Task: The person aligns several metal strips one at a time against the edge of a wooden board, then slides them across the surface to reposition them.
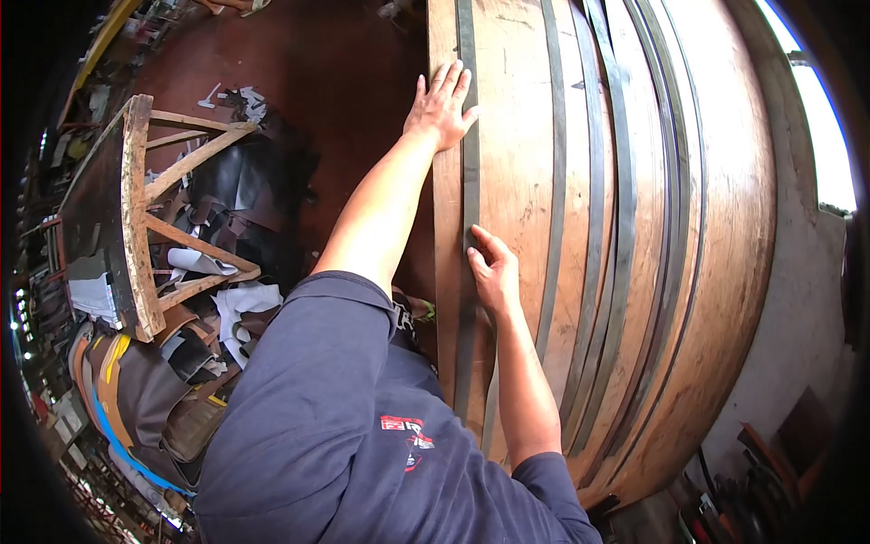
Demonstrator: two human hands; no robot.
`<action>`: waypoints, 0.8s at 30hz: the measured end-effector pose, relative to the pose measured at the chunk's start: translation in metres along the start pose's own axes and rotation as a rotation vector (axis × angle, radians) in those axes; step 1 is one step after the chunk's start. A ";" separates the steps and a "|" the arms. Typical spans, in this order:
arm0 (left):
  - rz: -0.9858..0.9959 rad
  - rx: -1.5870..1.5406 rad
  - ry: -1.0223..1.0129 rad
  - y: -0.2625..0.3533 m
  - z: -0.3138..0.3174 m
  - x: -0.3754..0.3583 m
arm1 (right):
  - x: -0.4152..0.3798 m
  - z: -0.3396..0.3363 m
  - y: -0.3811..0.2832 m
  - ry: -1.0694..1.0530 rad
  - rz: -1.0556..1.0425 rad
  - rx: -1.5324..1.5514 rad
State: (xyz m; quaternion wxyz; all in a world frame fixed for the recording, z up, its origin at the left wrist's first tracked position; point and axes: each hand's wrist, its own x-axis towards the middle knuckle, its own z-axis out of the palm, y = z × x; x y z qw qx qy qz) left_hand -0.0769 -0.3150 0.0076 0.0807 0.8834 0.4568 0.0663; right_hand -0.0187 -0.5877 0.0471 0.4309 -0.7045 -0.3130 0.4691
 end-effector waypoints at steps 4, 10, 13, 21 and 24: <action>0.000 -0.009 0.006 0.000 0.000 0.000 | 0.004 -0.002 0.005 -0.038 0.023 -0.012; -0.001 0.003 0.005 0.000 0.002 0.001 | 0.006 -0.002 0.005 -0.038 0.067 0.039; 0.007 0.007 0.012 -0.002 0.004 0.001 | 0.006 -0.003 0.006 -0.038 0.067 0.007; 0.006 0.028 0.016 -0.002 0.007 0.002 | 0.007 -0.001 0.009 -0.025 0.064 0.031; 0.000 0.030 -0.006 -0.001 0.004 0.001 | 0.007 0.000 0.010 -0.018 0.069 0.053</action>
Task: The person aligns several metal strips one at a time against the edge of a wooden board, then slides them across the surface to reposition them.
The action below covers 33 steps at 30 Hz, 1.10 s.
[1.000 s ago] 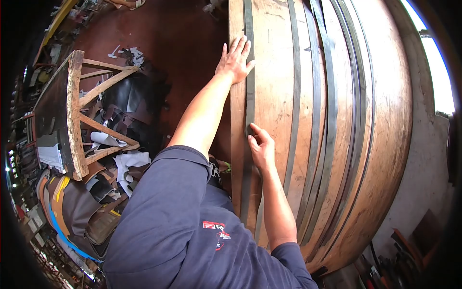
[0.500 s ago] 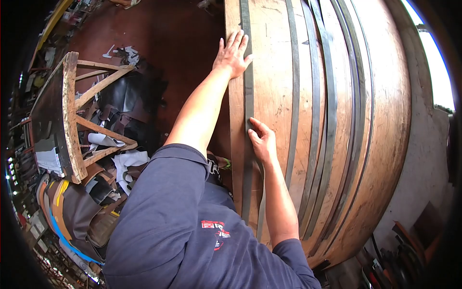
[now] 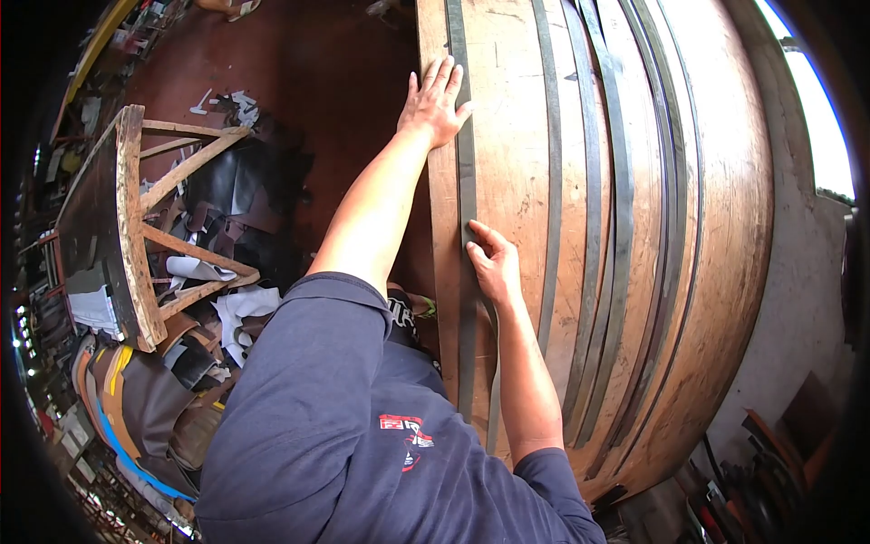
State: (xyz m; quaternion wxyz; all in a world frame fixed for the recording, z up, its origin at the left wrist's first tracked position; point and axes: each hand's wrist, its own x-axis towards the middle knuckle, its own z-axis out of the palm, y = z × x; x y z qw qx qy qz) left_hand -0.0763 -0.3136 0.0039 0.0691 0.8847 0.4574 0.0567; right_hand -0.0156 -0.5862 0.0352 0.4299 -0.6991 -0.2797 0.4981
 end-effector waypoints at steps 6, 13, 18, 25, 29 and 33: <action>0.003 -0.015 0.012 -0.001 0.002 0.000 | 0.000 0.001 0.000 0.006 0.013 0.009; 0.012 -0.021 -0.010 -0.001 0.001 0.001 | 0.000 0.000 -0.010 0.003 0.067 -0.065; 0.040 -0.071 0.020 -0.001 -0.004 0.000 | 0.000 0.003 -0.009 0.046 0.051 -0.049; 1.066 -0.263 0.026 -0.008 0.010 -0.098 | 0.000 0.008 -0.017 0.128 0.050 -0.051; 1.226 -0.085 -0.504 -0.010 -0.036 -0.080 | -0.004 0.009 -0.031 0.153 0.117 -0.030; 1.288 -0.071 -0.455 -0.042 -0.028 0.013 | -0.006 0.012 -0.036 0.191 0.147 -0.092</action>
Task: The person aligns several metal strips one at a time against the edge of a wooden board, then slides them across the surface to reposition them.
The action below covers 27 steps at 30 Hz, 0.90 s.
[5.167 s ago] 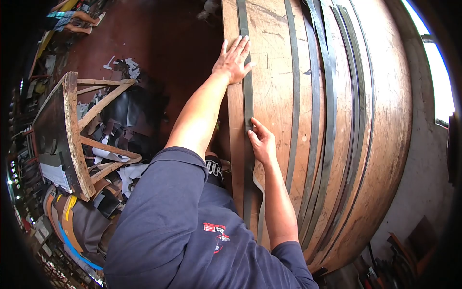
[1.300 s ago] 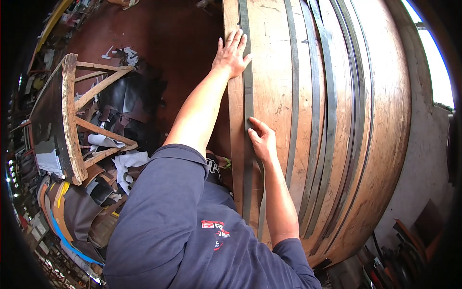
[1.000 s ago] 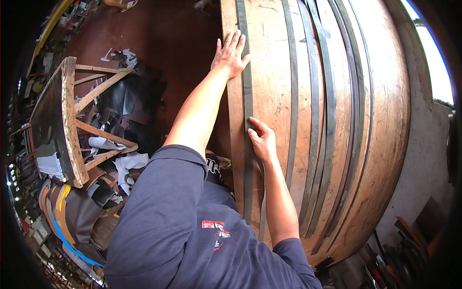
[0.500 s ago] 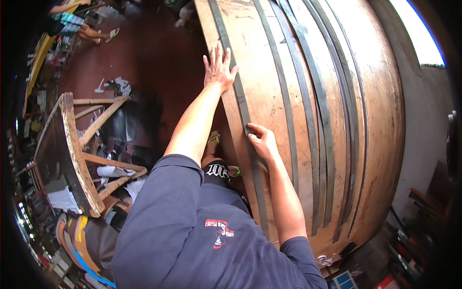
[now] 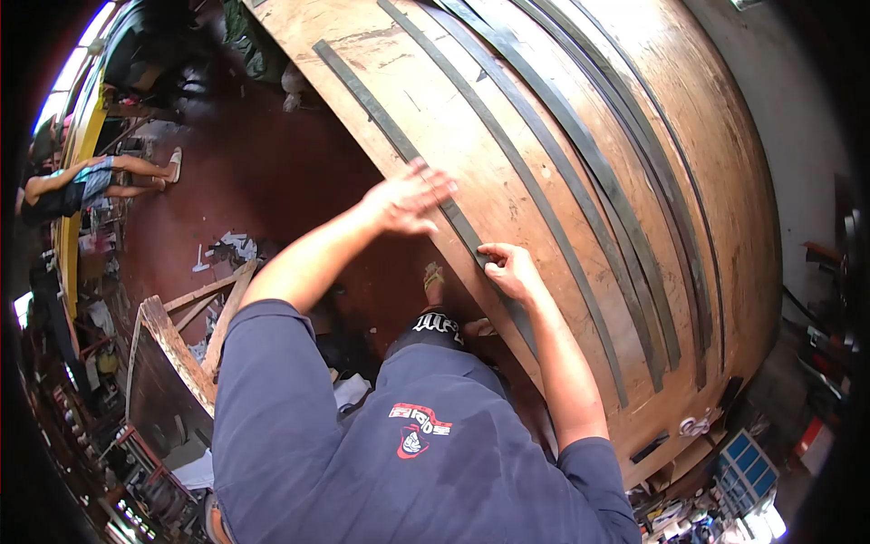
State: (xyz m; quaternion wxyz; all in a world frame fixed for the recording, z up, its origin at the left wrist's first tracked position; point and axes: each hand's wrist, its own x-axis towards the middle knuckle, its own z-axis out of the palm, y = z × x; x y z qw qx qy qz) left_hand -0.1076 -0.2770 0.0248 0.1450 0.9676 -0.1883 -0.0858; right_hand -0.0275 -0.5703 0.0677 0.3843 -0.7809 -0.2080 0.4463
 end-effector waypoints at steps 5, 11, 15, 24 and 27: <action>-0.551 0.278 -0.094 -0.077 -0.059 -0.002 | 0.001 0.003 0.005 0.011 -0.013 0.021; -0.937 0.117 0.473 0.060 0.020 0.050 | 0.005 0.002 0.018 -0.069 -0.041 0.028; -1.093 -0.011 0.516 0.113 0.049 0.067 | -0.002 -0.005 0.037 -0.189 -0.118 0.291; -1.184 0.074 0.479 0.112 0.051 0.072 | -0.063 -0.043 0.036 -0.255 -0.188 -0.058; -1.216 0.089 0.419 0.115 0.046 0.073 | -0.070 -0.048 0.042 -0.264 -0.175 -0.102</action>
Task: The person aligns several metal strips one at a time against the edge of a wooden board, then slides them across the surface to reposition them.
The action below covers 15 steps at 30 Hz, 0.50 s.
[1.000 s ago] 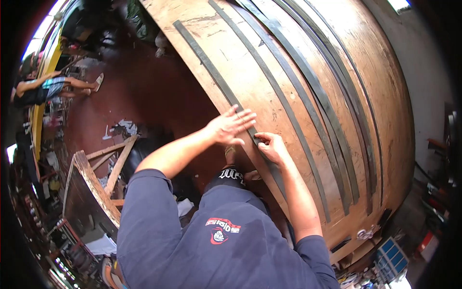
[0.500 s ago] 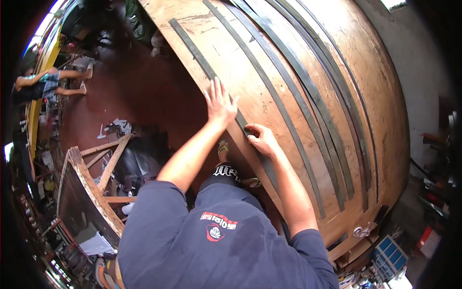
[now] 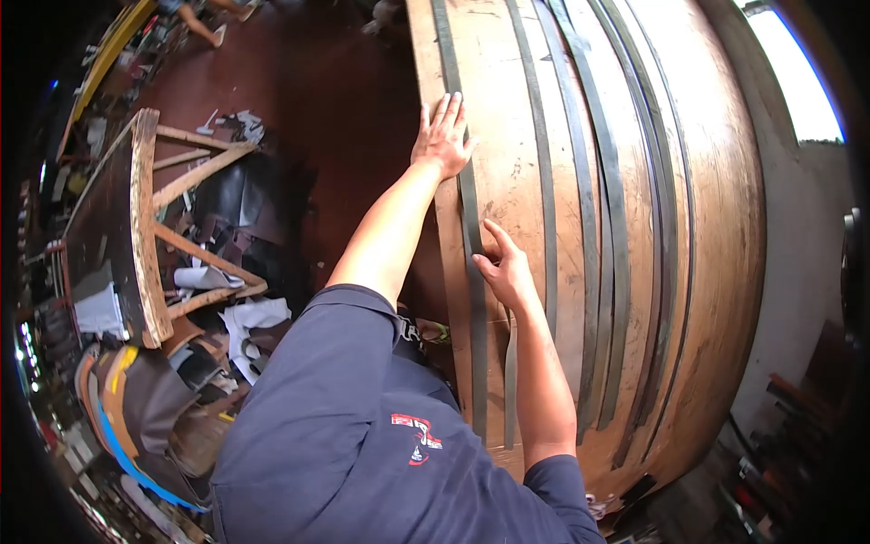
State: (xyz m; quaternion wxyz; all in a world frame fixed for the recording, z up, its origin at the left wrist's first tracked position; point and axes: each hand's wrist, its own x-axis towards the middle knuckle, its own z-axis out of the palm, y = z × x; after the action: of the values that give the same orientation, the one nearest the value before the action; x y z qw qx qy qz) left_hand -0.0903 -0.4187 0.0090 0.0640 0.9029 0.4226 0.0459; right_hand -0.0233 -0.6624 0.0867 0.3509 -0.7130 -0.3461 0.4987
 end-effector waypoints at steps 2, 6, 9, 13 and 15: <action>-0.011 0.004 0.002 -0.001 -0.001 0.000 | -0.002 0.001 0.009 -0.015 -0.009 -0.012; -0.004 -0.001 0.028 0.001 -0.001 -0.001 | -0.003 0.009 0.041 -0.039 0.022 0.290; -0.019 0.023 0.014 0.001 -0.002 -0.001 | -0.005 0.014 0.051 -0.034 0.037 0.379; -0.001 0.033 0.051 -0.002 0.006 0.002 | -0.007 0.020 0.050 0.025 0.020 0.357; 0.002 0.038 0.019 -0.001 0.003 0.001 | -0.008 0.021 0.050 0.029 0.022 0.347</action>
State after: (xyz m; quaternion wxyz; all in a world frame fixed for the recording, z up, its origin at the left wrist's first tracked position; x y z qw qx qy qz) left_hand -0.0903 -0.4171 0.0060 0.0429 0.9038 0.4232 0.0468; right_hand -0.0377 -0.6916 0.0426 0.4682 -0.6525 -0.2420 0.5445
